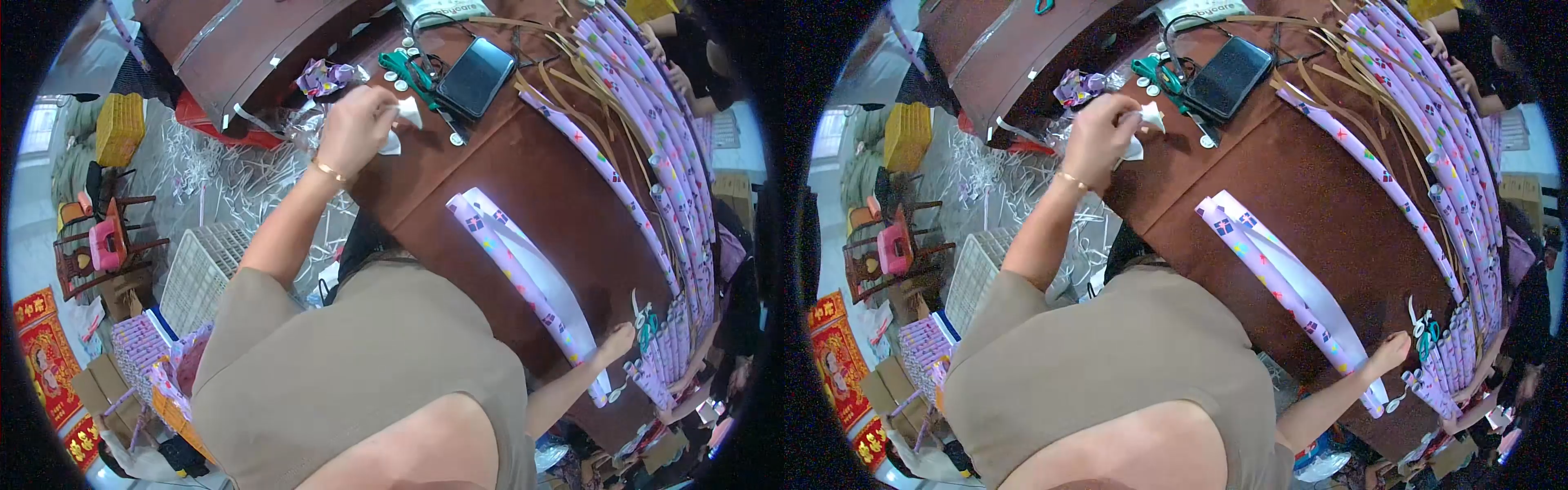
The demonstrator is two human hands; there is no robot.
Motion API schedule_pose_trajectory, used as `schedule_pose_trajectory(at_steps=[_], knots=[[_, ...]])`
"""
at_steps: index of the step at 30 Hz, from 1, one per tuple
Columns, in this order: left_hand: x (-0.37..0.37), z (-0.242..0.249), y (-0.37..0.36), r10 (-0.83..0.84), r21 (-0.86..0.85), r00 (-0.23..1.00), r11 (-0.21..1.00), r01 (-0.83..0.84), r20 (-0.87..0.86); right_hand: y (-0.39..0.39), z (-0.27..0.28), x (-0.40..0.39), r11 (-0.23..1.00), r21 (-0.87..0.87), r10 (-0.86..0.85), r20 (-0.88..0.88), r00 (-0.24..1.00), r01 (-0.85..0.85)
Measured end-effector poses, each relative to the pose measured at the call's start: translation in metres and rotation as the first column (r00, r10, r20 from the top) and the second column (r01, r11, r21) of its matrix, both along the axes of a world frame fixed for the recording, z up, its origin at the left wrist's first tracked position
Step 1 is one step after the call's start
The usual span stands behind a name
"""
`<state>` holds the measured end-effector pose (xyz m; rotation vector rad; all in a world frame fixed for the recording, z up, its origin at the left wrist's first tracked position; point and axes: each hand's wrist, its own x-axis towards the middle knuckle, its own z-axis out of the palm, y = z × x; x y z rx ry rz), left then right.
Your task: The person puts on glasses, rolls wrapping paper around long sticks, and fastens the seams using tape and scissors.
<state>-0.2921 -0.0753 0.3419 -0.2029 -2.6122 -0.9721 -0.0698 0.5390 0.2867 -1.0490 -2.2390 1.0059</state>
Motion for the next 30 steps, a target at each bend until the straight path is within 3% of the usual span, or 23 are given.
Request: schedule_pose_trajectory(at_steps=[1, 2, 4, 7, 8, 9, 10, 11, 12, 13, 19, 24, 25, 27, 30], knots=[[-0.003, 0.009, 0.0, -0.014, 0.213, 0.996, 0.977, -0.005, 0.09, 0.006, -0.006, 0.004, 0.986, -0.163, -0.032, -0.064, 0.997, 0.021], [-0.001, 0.029, 0.0, -0.14, 0.474, 0.946, 0.88, -0.016, 0.291, 0.005, -0.011, 0.005, 0.987, -0.162, -0.035, -0.069, 0.997, 0.023], [-0.001, 0.049, 0.007, -0.398, 0.821, 0.887, 0.57, 0.039, 0.234, -0.007, -0.016, 0.003, 1.0, -0.017, -0.004, -0.142, 0.99, 0.001], [0.021, 0.103, 0.033, -0.67, 0.946, 0.714, 0.323, 0.034, 0.203, -0.003, -0.025, 0.004, 1.0, -0.006, -0.002, -0.138, 0.99, 0.002], [0.029, 0.114, 0.044, -0.777, 0.982, 0.625, 0.167, 0.086, 0.077, -0.007, -0.022, 0.003, 1.0, 0.013, 0.015, -0.14, 0.99, -0.014], [0.039, 0.128, 0.052, -0.85, 0.971, 0.512, 0.21, 0.118, 0.121, -0.006, -0.023, 0.004, 1.0, 0.022, 0.017, -0.15, 0.989, -0.014], [0.053, 0.141, 0.068, -0.909, 0.994, 0.413, -0.011, 0.111, -0.057, -0.005, -0.024, 0.005, 0.999, 0.033, 0.021, -0.152, 0.988, -0.016], [0.043, 0.15, 0.076, -0.963, 0.859, 0.209, -0.04, 0.51, -0.169, -0.004, -0.023, 0.004, 1.0, 0.019, -0.007, -0.124, 0.992, 0.009], [0.059, 0.153, 0.102, -0.893, 0.798, 0.2, -0.237, 0.555, -0.404, -0.006, -0.021, 0.003, 0.999, 0.007, -0.034, -0.092, 0.995, 0.034], [0.067, 0.16, 0.112, -0.868, 0.776, 0.091, -0.383, 0.501, -0.488, -0.008, -0.018, 0.002, 0.999, 0.033, -0.014, -0.097, 0.995, 0.017], [0.081, 0.183, 0.124, -0.844, 0.825, 0.092, -0.485, 0.291, -0.529, -0.012, -0.016, 0.001, 0.99, 0.131, -0.031, -0.104, 0.994, 0.044], [0.086, 0.192, 0.13, -0.852, 0.862, 0.147, -0.48, 0.163, -0.502, -0.003, -0.017, 0.007, 0.976, 0.143, -0.151, -0.1, 0.984, 0.164], [0.086, 0.192, 0.131, -0.855, 0.869, 0.163, -0.472, 0.145, -0.492, 0.0, -0.017, 0.009, 0.984, 0.079, -0.149, -0.152, 0.977, 0.162], [0.085, 0.191, 0.131, -0.859, 0.875, 0.168, -0.468, 0.125, -0.484, 0.011, -0.017, 0.011, 0.974, 0.162, -0.153, -0.051, 0.987, 0.16], [0.08, 0.181, 0.12, -0.871, 0.925, 0.43, -0.067, 0.374, -0.237, 0.018, -0.007, 0.004, 0.957, 0.227, -0.189, 0.025, 0.982, 0.178]])
